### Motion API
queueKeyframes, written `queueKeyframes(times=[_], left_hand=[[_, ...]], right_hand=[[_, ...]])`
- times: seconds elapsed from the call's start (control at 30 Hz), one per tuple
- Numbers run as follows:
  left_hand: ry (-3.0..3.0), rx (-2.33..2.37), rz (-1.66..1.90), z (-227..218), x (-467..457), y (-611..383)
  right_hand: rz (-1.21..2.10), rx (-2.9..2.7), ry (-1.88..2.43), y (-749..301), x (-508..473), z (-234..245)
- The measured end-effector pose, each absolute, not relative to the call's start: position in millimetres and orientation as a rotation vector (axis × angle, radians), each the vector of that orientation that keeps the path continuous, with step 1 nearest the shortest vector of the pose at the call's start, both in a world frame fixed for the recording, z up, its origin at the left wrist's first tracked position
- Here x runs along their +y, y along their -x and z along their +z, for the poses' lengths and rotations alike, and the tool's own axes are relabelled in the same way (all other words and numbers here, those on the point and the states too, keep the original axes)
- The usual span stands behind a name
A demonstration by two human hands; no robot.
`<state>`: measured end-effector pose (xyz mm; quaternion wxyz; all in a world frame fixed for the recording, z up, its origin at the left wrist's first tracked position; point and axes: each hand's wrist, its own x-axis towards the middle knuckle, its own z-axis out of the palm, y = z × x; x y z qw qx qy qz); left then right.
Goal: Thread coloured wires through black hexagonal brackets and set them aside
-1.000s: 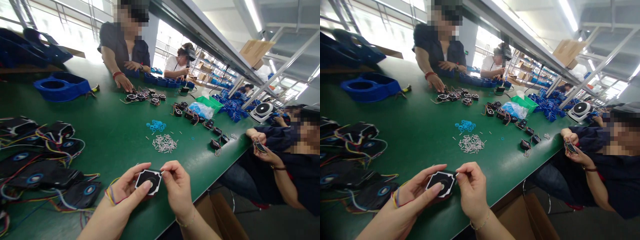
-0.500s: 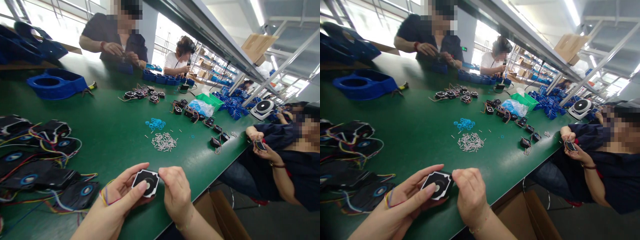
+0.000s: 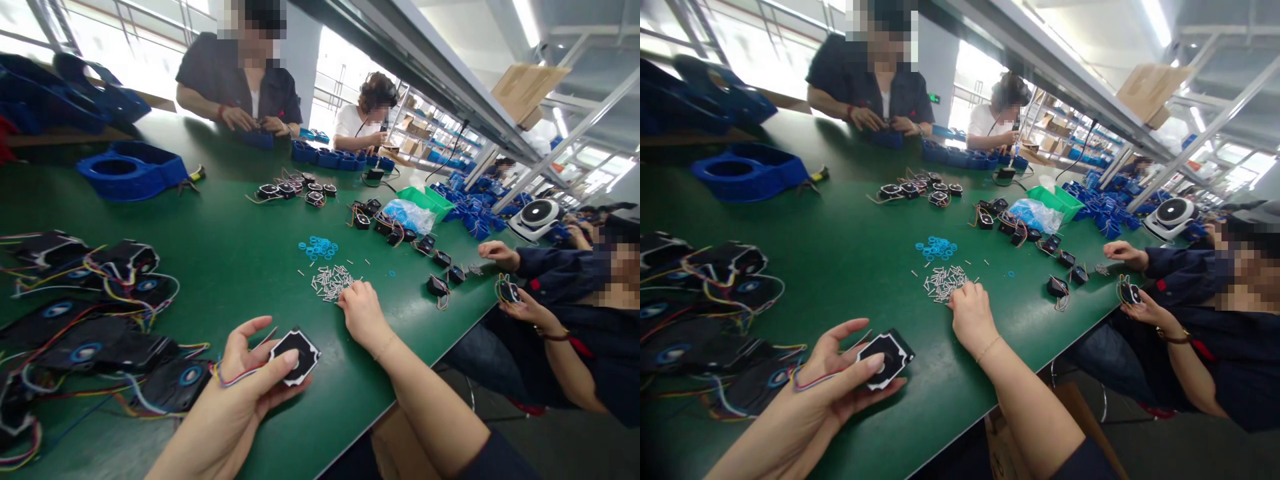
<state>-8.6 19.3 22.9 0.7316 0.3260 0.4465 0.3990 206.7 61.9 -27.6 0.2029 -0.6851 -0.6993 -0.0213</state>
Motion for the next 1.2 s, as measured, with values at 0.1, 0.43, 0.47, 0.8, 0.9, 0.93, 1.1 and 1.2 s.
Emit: queueKeyframes(times=[0.1,0.43,0.47,0.8,0.9,0.93,1.1,1.2], left_hand=[[-0.770,0.974,0.845,23.3,18.4,9.0],[-0.860,1.022,0.837,29.0,11.4,1.9],[-0.868,1.026,0.840,30.4,10.3,1.2],[-1.185,1.058,0.702,17.8,15.3,9.4],[-1.228,1.053,0.633,21.2,14.3,10.1],[-1.224,1.058,0.626,22.8,13.3,10.0],[-1.032,0.965,0.641,24.0,9.0,8.2],[-0.885,0.926,0.604,20.9,11.3,6.4]], right_hand=[[0.287,-1.908,1.687,-193.8,37.9,-3.2],[0.765,-1.822,1.531,-170.6,13.7,29.6],[0.735,-1.833,1.545,-169.3,13.6,29.2],[0.501,-1.883,1.665,-160.6,-0.9,35.8],[0.837,-1.765,1.523,-166.8,1.0,31.4],[0.960,-1.696,1.465,-168.2,1.3,28.6],[1.431,-1.209,1.165,-167.4,-1.8,12.4],[1.486,-1.145,1.132,-169.7,5.1,5.8]])
